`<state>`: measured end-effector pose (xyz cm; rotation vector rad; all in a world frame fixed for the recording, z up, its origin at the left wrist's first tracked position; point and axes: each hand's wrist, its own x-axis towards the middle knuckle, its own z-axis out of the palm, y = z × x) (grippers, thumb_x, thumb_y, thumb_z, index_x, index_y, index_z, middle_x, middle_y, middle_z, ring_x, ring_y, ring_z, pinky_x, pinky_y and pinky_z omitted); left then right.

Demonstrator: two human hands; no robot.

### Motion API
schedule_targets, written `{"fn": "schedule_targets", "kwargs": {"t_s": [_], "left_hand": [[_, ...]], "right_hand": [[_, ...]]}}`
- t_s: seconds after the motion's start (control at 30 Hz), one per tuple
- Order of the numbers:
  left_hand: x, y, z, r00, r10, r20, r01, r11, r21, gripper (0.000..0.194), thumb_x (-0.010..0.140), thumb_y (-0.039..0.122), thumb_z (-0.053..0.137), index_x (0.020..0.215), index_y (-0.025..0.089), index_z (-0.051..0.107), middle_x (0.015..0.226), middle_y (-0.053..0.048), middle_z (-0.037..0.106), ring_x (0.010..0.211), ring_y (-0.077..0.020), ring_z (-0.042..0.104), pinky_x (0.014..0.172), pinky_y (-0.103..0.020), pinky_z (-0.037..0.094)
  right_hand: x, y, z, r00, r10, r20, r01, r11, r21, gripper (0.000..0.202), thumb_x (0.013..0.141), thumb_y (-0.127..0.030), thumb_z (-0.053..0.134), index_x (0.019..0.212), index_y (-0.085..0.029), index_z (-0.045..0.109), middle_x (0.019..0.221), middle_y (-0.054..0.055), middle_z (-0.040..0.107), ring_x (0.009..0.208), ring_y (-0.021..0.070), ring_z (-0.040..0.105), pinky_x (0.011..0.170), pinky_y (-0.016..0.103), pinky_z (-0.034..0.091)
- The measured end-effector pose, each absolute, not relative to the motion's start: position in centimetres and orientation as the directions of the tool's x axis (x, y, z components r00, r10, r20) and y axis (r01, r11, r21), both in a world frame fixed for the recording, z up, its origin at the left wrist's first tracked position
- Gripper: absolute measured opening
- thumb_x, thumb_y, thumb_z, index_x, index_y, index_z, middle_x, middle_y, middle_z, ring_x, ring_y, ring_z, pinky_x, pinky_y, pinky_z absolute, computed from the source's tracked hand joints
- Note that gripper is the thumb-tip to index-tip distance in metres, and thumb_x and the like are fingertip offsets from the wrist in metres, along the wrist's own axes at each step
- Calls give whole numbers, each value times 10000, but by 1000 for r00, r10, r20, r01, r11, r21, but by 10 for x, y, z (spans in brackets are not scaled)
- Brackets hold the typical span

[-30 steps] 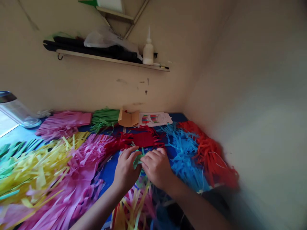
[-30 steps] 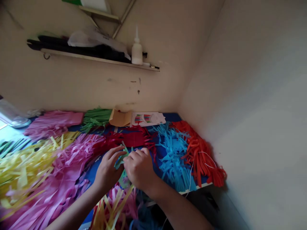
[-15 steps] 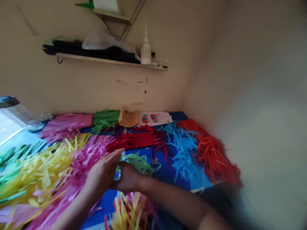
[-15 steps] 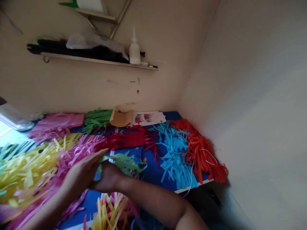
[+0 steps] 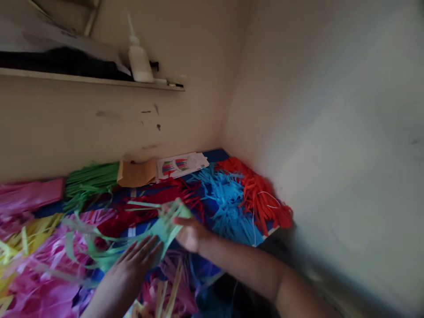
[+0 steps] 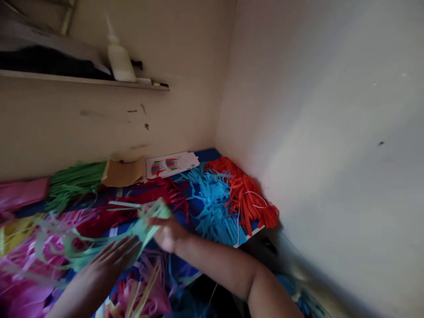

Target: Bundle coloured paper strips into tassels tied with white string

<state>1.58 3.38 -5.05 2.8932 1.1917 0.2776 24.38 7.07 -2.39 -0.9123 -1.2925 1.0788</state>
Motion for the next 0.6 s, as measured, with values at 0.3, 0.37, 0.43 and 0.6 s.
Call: {"fn": "schedule_targets", "kwargs": {"t_s": [0.3, 0.37, 0.43, 0.6], "left_hand": [[65, 37, -66, 639, 769, -21, 751, -618, 235, 690, 727, 96, 521, 1397, 261, 522, 1474, -87, 486, 1373, -308, 440, 1115, -507, 415], [66, 38, -67, 625, 780, 33, 745, -608, 276, 616, 771, 108, 518, 1370, 246, 553, 1438, -91, 536, 1347, -294, 483, 1093, -472, 450], [64, 39, -69, 610, 789, 80, 744, -604, 286, 540, 809, 100, 489, 1322, 226, 598, 1390, -100, 588, 1302, -277, 540, 1057, -428, 487], [44, 38, -68, 545, 831, 112, 809, -556, 192, 484, 774, 56, 498, 1189, 228, 679, 1230, -77, 706, 1098, -265, 672, 980, -425, 492]], "right_hand": [[326, 35, -15, 43, 798, 601, 568, 476, -672, 476, 872, -335, 595, 1322, -214, 502, 1353, 133, 581, 1263, 234, 536, 1117, 437, 339], [296, 22, -32, -381, 802, 460, 611, 592, -526, 451, 848, -274, 613, 1287, -209, 535, 1300, 116, 632, 1210, 231, 582, 1142, 439, 298], [273, 24, -49, -530, 803, 272, 648, 590, -482, 413, 813, -191, 632, 1221, -196, 569, 1174, 87, 705, 1098, 221, 648, 1130, 428, 298], [278, 53, -63, -507, 855, 107, 723, 490, -487, 179, 851, -98, 593, 967, -223, 647, 890, -1, 762, 850, 166, 704, 994, 365, 368]]}}
